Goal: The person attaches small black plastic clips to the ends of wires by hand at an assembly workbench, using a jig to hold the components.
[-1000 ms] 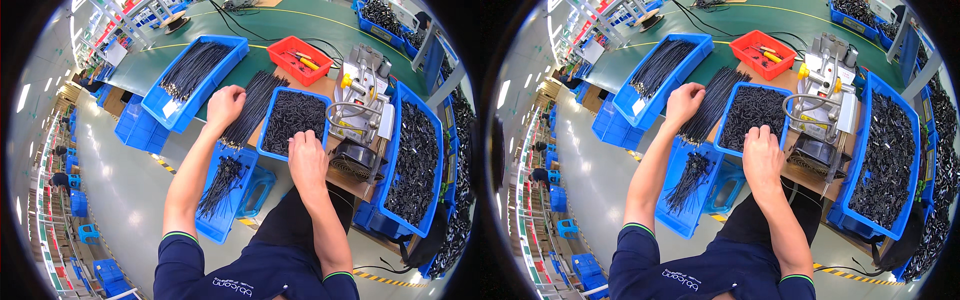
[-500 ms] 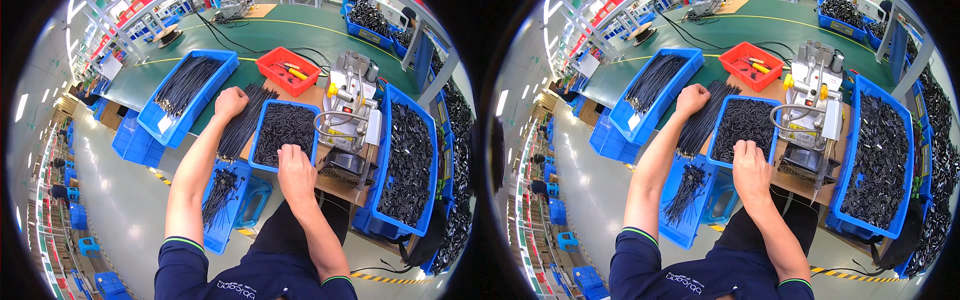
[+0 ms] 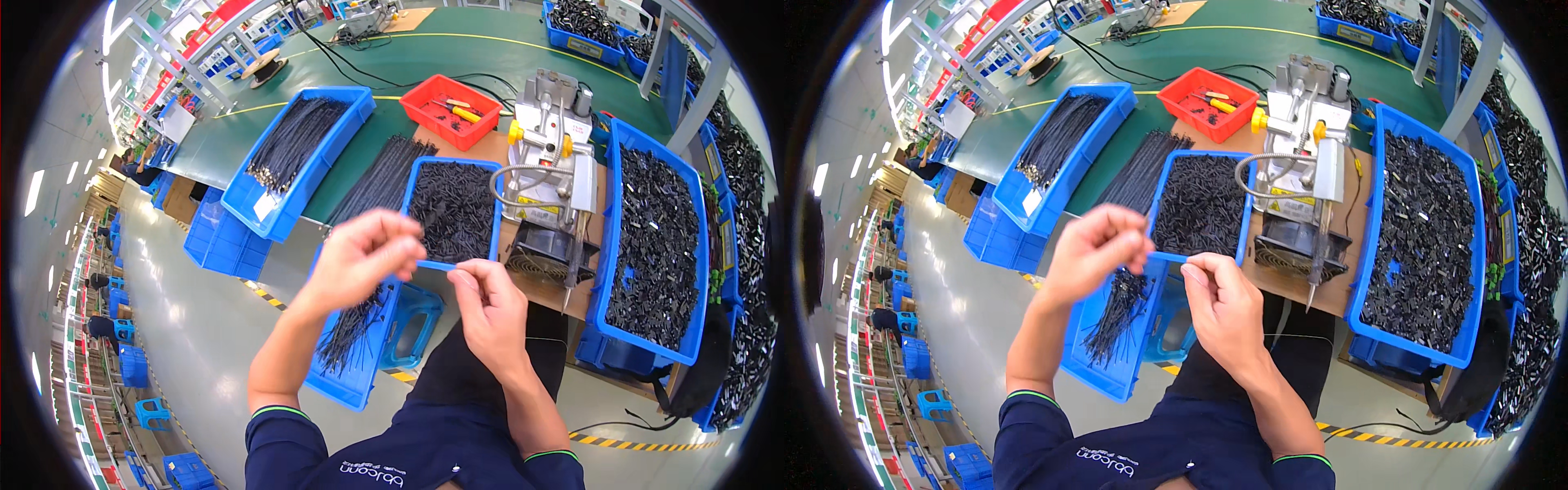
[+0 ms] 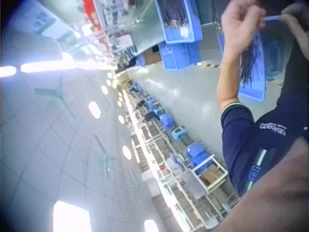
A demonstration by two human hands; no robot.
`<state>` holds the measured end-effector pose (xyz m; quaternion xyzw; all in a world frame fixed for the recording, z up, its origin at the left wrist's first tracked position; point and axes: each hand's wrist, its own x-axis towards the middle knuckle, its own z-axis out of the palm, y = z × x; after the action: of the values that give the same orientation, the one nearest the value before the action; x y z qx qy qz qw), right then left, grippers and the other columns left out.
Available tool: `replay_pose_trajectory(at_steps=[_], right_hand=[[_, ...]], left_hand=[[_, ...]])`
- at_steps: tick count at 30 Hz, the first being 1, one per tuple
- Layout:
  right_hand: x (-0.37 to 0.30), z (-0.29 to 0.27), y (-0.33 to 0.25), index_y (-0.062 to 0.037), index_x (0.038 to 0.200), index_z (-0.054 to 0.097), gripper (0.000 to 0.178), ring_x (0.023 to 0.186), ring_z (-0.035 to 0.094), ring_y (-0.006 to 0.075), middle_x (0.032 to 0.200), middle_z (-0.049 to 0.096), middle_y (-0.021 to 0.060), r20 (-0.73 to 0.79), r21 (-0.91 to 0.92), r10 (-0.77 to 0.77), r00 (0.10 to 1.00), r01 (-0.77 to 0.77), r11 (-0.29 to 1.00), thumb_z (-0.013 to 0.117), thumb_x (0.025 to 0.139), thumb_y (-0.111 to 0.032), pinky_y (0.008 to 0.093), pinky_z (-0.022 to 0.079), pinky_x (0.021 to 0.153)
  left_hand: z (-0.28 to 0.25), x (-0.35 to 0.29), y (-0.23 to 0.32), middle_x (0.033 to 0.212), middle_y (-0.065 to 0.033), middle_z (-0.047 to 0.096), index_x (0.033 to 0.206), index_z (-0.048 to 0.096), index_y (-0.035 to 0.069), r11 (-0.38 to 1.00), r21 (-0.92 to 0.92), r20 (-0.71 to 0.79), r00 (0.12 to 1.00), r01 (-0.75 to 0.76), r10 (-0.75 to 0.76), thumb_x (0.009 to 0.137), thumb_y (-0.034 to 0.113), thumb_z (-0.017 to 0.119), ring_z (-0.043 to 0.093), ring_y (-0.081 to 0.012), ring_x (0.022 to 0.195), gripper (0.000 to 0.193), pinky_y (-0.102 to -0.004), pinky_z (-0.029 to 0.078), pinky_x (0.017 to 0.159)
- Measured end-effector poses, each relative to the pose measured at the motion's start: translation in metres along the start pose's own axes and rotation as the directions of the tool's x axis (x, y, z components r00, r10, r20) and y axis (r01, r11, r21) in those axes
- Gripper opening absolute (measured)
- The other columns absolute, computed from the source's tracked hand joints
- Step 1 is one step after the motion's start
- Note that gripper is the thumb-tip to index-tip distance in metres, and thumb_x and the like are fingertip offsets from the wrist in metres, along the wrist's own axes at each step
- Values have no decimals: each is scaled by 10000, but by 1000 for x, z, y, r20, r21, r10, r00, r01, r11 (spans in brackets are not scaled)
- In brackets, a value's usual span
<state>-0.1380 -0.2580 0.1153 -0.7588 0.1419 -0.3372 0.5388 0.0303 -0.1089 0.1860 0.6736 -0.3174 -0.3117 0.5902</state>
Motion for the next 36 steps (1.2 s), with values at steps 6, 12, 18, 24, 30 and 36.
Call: replay_pose_trajectory(at_steps=[6, 12, 18, 24, 30, 36], right_hand=[[-47, -49, -4, 43, 1203, 731, 163, 844, 665, 34, 991, 769, 38, 80, 391, 203, 976, -218, 894, 726, 1066, -45, 203, 524, 726], [-80, -86, 0, 31, 1155, 742, 123, 846, 684, 50, 998, 760, 47, 14, 354, 204, 979, -196, 914, 737, 1053, -37, 213, 532, 712], [-109, -112, 12, 30, 1139, 758, 117, 849, 671, 66, 1032, 748, 52, -30, 335, 241, 970, -218, 917, 754, 1045, -39, 215, 523, 717], [-121, -133, 4, 25, 1208, 735, 153, 790, 625, 37, 1086, 785, 75, -120, 422, 378, 918, -297, 857, 719, 1079, -56, 200, 506, 679], [-115, -145, 2, 14, 1229, 726, 162, 728, 566, 15, 1149, 798, 93, -123, 461, 317, 940, -229, 857, 701, 1092, -68, 188, 461, 612], [-116, -146, 7, 32, 1193, 736, 135, 832, 594, 33, 1122, 775, 76, -101, 430, 318, 943, -246, 869, 713, 1072, -22, 201, 478, 717]], left_hand=[[77, -61, -39, 1043, -109, 795, 1187, 682, -10, 979, -141, 104, 986, 148, -134, 1087, 60, 692, 764, -133, 912, 123, -314, 653, 821], [134, -72, -57, 1017, -73, 776, 1139, 699, -17, 999, 36, 160, 987, -13, 7, 1078, 66, 713, 743, -100, 878, 104, -282, 641, 782], [171, -64, -63, 978, -43, 721, 1108, 698, -2, 991, -136, 198, 980, 21, 6, 1078, 106, 732, 693, -82, 832, 118, -258, 613, 714], [186, -65, -71, 966, -25, 716, 1072, 682, 44, 953, -265, 255, 964, 146, -77, 1091, 179, 727, 656, -59, 790, 144, -234, 563, 653], [195, -65, -73, 922, -2, 703, 1064, 678, 44, 970, -212, 288, 956, 116, -51, 1089, 164, 727, 604, -26, 746, 132, -211, 479, 602], [197, -65, -77, 922, 12, 692, 1065, 675, 30, 973, -199, 288, 956, 114, -53, 1078, 100, 731, 563, -13, 747, 91, -209, 452, 633]])
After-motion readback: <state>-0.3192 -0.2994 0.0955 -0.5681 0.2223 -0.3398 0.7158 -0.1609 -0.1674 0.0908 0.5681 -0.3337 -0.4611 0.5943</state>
